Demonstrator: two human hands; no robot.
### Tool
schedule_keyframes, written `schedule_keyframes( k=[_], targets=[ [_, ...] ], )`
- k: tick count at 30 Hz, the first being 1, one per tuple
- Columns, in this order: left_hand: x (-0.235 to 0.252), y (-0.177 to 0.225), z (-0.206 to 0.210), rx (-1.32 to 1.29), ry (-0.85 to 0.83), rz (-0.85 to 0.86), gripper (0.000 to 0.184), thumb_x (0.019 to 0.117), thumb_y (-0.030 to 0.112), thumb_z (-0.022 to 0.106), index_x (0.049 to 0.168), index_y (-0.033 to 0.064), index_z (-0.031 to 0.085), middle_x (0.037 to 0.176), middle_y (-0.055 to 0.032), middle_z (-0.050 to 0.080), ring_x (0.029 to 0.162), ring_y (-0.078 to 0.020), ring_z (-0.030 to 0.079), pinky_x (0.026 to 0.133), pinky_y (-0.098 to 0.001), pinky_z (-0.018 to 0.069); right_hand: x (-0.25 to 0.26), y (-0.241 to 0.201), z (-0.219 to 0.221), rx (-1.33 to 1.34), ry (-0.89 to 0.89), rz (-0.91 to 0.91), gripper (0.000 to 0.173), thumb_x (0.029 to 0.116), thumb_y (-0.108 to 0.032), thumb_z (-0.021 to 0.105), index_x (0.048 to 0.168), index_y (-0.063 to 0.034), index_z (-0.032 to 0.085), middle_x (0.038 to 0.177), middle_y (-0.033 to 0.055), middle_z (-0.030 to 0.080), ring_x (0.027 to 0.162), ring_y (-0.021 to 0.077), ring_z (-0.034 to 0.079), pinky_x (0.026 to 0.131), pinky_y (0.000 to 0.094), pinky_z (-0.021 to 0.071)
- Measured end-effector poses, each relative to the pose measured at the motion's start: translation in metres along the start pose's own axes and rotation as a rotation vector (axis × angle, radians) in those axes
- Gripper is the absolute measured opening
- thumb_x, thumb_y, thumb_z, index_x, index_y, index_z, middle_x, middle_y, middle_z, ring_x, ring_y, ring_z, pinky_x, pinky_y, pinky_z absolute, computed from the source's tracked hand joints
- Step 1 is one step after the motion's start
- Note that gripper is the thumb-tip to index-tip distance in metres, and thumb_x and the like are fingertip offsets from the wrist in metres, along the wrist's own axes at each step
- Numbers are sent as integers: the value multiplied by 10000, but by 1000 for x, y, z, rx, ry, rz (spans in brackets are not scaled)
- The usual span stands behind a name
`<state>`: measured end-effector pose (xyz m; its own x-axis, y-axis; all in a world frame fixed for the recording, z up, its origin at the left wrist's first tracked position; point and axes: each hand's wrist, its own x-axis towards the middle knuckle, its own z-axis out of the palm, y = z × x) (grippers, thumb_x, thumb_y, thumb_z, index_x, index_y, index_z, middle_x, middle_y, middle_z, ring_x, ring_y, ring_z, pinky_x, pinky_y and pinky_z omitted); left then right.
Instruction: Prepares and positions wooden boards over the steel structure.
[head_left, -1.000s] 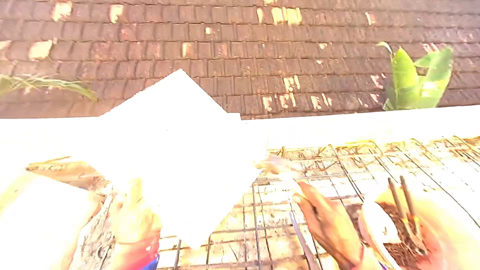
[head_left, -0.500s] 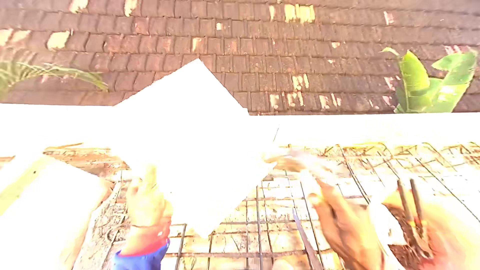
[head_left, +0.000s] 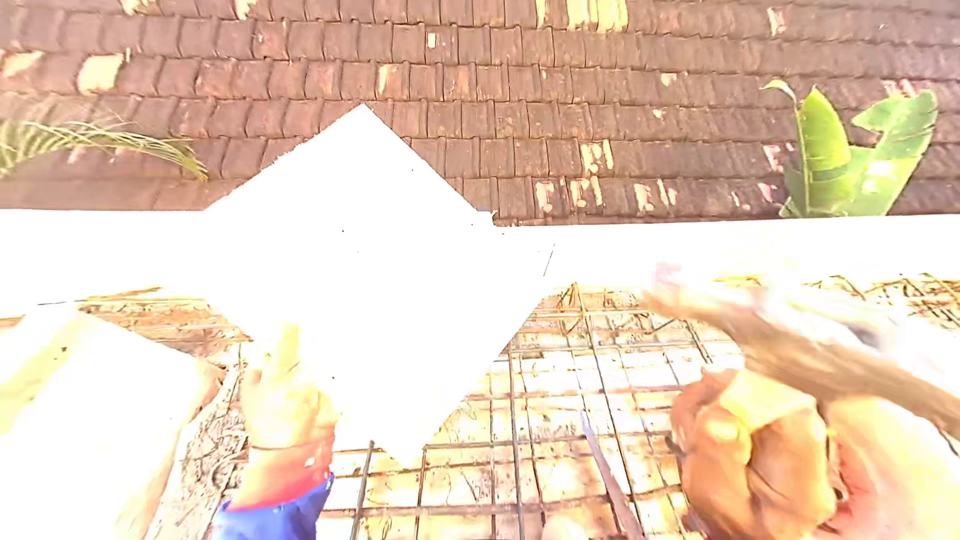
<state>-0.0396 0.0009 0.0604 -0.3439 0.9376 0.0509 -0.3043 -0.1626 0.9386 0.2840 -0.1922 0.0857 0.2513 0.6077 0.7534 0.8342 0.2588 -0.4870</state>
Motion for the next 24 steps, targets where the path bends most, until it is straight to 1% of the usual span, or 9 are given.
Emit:
schedule_keyframes(
  k=[2, 4, 7, 10, 12, 14, 18, 21, 24],
  targets=[
    [-2, 3, 4, -6, -28, -28, 242, 1096, 256, 473, 1184, 82, 616, 966, 7, 736, 878, -79, 726, 779, -310, 638, 0, 10, 10, -173, -187, -27, 329, 1092, -344, 458, 1245, -124, 650, 929, 69, 724, 744, 152, 707, 672, 325, 609],
    [-12, -1, 10, 61, -41, -15, 237, 1089, 239, 498, 1212, 66, 603, 978, 9, 719, 885, -73, 711, 793, -304, 626, -17, 29, 24, -400, -313, 10, 380, 1058, -388, 503, 1261, -145, 713, 841, 72, 727, 600, 212, 686, 493, 399, 565],
    [1, -5, 7, 70, -9, -1, 246, 1070, 245, 538, 1206, 57, 619, 974, -15, 723, 867, -98, 717, 775, -326, 634, -12, 30, 32, -247, -181, -5, 405, 1085, -400, 454, 1254, -90, 653, 791, 57, 696, 589, 151, 657, 496, 361, 562],
    [1, -11, -4, 64, -28, -41, 237, 1075, 280, 533, 1168, 83, 626, 976, -6, 724, 878, -98, 717, 788, -334, 632, -19, 5, 10, -104, 11, -16, 337, 1090, -450, 435, 1206, -169, 580, 793, 11, 624, 675, 70, 638, 617, 273, 567],
    [8, -6, -4, 46, -29, -13, 221, 1075, 264, 533, 1136, 78, 635, 957, -2, 724, 870, -95, 716, 789, -332, 630, -17, 9, 15, -186, -46, -58, 319, 1088, -444, 429, 1177, -185, 591, 848, 20, 644, 741, 83, 662, 670, 280, 578],
    [2, -5, 0, 23, -121, -2, 220, 1093, 238, 479, 1164, 90, 624, 974, 16, 729, 901, -74, 714, 814, -306, 627, -21, 24, 27, -382, -230, -65, 338, 1057, -376, 506, 1223, -154, 700, 800, 70, 695, 607, 194, 669, 497, 372, 554],
    [6, -12, -6, 59, -59, 57, 184, 1065, 217, 548, 1152, 84, 640, 960, 19, 727, 884, -78, 713, 806, -302, 623, -55, 48, 41, -282, -313, 133, 403, 1064, -393, 493, 1266, -102, 685, 762, 16, 711, 532, 130, 629, 452, 351, 535],
    [20, -27, -41, 4, -147, -51, 285, 1105, 336, 439, 1283, 167, 583, 1096, 29, 717, 1009, -80, 701, 879, -329, 615, -101, 43, 18, -71, -334, 374, 411, 1075, -427, 468, 1256, -103, 643, 691, -15, 639, 527, 69, 593, 467, 308, 536],
    [34, -52, -59, 64, -66, -180, 545, 1092, 572, 229, 1446, 240, 477, 1253, 18, 667, 1131, -115, 648, 922, -418, 582, -135, 65, 0, 94, -531, 689, 393, 1075, -423, 486, 1239, -101, 644, 679, 15, 632, 526, 138, 605, 491, 382, 555]
  ],
)
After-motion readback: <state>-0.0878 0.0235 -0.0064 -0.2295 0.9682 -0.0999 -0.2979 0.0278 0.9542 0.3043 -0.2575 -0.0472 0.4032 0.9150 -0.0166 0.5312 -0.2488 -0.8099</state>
